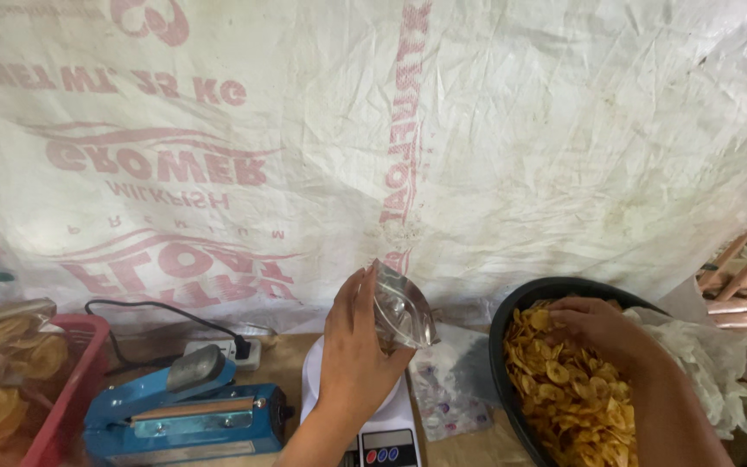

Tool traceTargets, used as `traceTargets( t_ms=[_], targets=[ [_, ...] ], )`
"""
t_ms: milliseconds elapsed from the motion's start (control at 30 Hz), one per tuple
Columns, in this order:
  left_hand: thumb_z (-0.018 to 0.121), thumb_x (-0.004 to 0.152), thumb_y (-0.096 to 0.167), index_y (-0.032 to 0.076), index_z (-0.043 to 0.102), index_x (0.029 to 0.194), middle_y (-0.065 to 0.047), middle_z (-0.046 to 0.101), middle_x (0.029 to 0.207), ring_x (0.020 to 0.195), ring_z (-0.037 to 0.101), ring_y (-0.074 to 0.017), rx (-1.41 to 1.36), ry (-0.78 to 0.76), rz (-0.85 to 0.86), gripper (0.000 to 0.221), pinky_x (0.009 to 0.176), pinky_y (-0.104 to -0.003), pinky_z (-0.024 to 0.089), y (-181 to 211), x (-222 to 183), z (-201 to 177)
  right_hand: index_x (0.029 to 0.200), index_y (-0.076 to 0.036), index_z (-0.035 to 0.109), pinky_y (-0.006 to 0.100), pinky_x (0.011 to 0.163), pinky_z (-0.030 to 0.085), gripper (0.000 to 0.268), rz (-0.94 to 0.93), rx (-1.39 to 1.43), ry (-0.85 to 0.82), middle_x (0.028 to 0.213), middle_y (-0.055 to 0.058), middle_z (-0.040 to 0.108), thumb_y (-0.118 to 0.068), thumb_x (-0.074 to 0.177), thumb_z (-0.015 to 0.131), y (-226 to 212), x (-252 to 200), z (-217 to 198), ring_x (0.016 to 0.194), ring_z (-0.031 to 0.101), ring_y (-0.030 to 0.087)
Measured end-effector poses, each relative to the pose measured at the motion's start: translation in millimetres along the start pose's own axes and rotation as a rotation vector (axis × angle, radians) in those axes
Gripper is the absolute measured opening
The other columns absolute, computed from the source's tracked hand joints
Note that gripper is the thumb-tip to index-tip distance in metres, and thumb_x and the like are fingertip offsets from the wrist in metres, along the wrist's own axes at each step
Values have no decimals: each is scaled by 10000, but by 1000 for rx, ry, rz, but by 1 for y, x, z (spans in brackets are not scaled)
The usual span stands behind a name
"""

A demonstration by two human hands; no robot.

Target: The person puts dried banana slices from a large black bowl into a small plastic pouch on a digital scale by hand.

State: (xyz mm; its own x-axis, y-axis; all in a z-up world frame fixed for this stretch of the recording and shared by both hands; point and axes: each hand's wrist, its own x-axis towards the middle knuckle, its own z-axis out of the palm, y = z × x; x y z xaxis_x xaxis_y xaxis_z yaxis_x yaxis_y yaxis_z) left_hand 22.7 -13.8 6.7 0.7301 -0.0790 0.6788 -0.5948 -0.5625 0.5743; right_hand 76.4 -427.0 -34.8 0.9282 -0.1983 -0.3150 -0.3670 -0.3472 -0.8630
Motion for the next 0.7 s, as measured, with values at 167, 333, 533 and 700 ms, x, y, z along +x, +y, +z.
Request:
traceTargets(
  t_ms=[167,333,533,700],
  targets=[
    [888,668,226,60,299,1537,-278,400,1486,1348,421,-476,-4,-22,-16,1063,1073,-534,386,1,0,-1,1074,28,745,371,748,540,279,-183,-99,-32,922,159,795,-168,893,663,22,11,-13,827,691,238],
    [879,660,230,56,287,1538,-281,404,1479,1347,430,-471,-13,-19,-11,1073,1065,-529,399,1,2,1,1021,-108,821,378,795,573,379,33,-885,-99,922,101,813,-443,852,765,-7,-19,-13,851,744,200],
    [891,687,254,41,274,1542,-305,392,1476,1350,408,-494,16,-32,-4,1076,1067,-542,390,-4,-3,5,923,-95,864,352,794,569,367,244,-1244,-222,886,64,768,-449,853,797,-23,-32,27,826,724,172],
    [880,652,209,68,291,1540,-282,403,1488,1363,415,-476,-8,-7,7,1075,1080,-535,390,1,-3,3,1001,-82,832,414,765,596,335,114,-956,-109,906,129,810,-374,857,750,-10,-23,10,808,739,241]
  ],
)
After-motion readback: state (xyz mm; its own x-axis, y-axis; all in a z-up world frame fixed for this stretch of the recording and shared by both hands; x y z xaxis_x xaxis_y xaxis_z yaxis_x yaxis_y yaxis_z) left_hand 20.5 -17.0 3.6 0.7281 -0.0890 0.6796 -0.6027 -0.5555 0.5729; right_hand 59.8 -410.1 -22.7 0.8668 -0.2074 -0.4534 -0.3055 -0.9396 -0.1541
